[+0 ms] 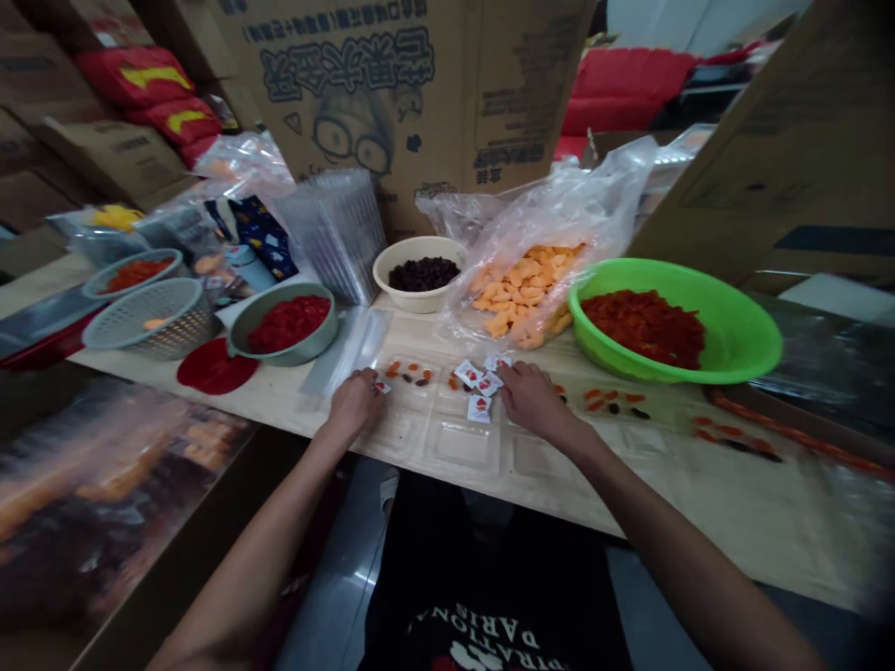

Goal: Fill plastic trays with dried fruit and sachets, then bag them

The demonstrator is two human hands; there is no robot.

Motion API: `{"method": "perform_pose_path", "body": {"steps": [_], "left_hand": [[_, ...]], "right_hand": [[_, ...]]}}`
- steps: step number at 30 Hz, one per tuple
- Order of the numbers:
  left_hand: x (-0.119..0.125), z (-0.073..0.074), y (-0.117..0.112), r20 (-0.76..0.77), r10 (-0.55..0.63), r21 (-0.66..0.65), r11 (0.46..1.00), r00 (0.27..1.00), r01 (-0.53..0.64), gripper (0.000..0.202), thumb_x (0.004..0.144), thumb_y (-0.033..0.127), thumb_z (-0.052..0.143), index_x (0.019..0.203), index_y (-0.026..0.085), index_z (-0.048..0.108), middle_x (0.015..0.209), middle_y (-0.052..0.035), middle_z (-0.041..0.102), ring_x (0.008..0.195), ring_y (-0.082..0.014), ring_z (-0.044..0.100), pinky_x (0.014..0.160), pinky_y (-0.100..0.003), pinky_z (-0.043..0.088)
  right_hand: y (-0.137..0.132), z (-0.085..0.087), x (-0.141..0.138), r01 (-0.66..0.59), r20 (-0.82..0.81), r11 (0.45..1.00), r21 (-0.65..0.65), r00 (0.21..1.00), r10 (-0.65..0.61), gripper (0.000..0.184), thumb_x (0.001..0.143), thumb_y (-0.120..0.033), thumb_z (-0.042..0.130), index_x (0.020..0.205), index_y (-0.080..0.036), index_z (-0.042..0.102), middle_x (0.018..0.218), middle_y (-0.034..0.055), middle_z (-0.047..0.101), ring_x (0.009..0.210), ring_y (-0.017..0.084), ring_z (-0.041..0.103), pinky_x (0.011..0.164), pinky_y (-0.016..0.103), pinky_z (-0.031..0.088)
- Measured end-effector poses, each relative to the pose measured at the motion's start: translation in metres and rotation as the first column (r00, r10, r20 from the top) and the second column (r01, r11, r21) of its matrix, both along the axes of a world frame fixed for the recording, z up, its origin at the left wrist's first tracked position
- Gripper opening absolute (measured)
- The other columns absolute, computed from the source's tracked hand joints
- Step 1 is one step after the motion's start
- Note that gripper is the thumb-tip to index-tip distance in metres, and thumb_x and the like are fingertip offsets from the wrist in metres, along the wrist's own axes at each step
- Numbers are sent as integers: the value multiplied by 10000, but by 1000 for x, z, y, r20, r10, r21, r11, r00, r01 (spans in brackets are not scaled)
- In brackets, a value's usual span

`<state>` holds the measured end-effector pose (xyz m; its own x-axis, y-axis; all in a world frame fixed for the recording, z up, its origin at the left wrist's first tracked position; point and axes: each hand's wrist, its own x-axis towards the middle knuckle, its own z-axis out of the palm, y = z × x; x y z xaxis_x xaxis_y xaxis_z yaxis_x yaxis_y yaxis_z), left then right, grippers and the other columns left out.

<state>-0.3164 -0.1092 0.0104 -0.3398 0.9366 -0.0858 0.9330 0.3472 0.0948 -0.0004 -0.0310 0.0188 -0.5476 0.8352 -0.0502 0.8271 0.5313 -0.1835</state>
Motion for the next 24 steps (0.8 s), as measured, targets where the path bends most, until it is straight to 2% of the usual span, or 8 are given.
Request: {"method": "perform_pose_path", "body": {"steps": [3, 7, 10, 12, 15, 19, 21, 24], "left_hand": [[-3, -4, -1, 10, -38, 62, 997, 999, 37, 299, 876, 194, 528, 1142, 159, 661, 1144, -144, 650, 941, -255, 679, 786, -332, 514], [-20, -9, -1, 116, -167, 191, 971, 979, 143, 290, 895, 171, 501, 1106, 208, 697, 1093, -74, 654, 965, -208, 666, 835, -297, 512], [-36, -10, 4, 306, -309, 318, 925, 900, 210, 266, 868, 168, 523, 1037, 195, 727, 1007, -55, 678, 916, -182, 664, 846, -293, 517], [-42, -12, 6, 397, -363, 321, 915, 843, 243, 227, 857, 181, 538, 966, 192, 737, 966, -48, 687, 886, -173, 661, 839, -299, 524], [-45, -19, 4, 379, -414, 346, 893, 827, 288, 189, 860, 206, 559, 909, 196, 741, 967, -58, 655, 910, -185, 647, 852, -335, 532], [-33, -27, 1, 222, -368, 429, 869, 903, 249, 207, 881, 186, 541, 945, 222, 734, 971, -65, 598, 938, -205, 618, 856, -377, 543], [-18, -24, 8, 179, -344, 486, 846, 922, 222, 237, 895, 173, 522, 1012, 224, 722, 1012, -78, 602, 977, -218, 606, 892, -400, 533], [18, -13, 31, 178, -462, 495, 805, 869, 327, 265, 896, 135, 498, 1046, 195, 708, 1018, -87, 645, 999, -219, 606, 917, -381, 512]], "right_hand": [[3, 0, -32, 12, 154, 1000, -17, 988, -10, 430, 927, -252, 496, 1347, -169, 541, 1280, 205, 563, 1147, 343, 527, 934, 451, 390], [14, -2, -48, 12, 191, 998, -59, 982, -1, 370, 916, -242, 514, 1271, -157, 574, 1244, 205, 583, 1152, 349, 548, 924, 456, 405], [22, 0, -47, 44, 157, 994, -97, 987, -28, 319, 917, -201, 499, 1209, -112, 591, 1193, 203, 637, 1100, 314, 598, 885, 393, 436], [29, 1, -40, 68, 91, 992, -106, 994, -58, 302, 913, -169, 486, 1183, -110, 608, 1144, 187, 681, 1044, 278, 633, 849, 344, 450], [38, 4, -19, 109, -75, 991, -74, 991, -114, 310, 913, -148, 450, 1151, -140, 649, 1112, 144, 724, 1011, 245, 658, 839, 306, 464], [31, 3, -5, 86, -267, 990, -110, 957, -112, 337, 894, -143, 454, 1151, -179, 670, 1097, 89, 745, 971, 221, 669, 845, 298, 488], [15, -2, -19, 53, -322, 989, -141, 942, -96, 344, 900, -158, 464, 1184, -187, 657, 1100, 84, 743, 962, 214, 669, 855, 301, 496], [-14, -11, -53, -24, -342, 986, -164, 939, -34, 335, 890, -151, 492, 1177, -170, 665, 1130, 102, 724, 1024, 221, 655, 918, 311, 487]]}}
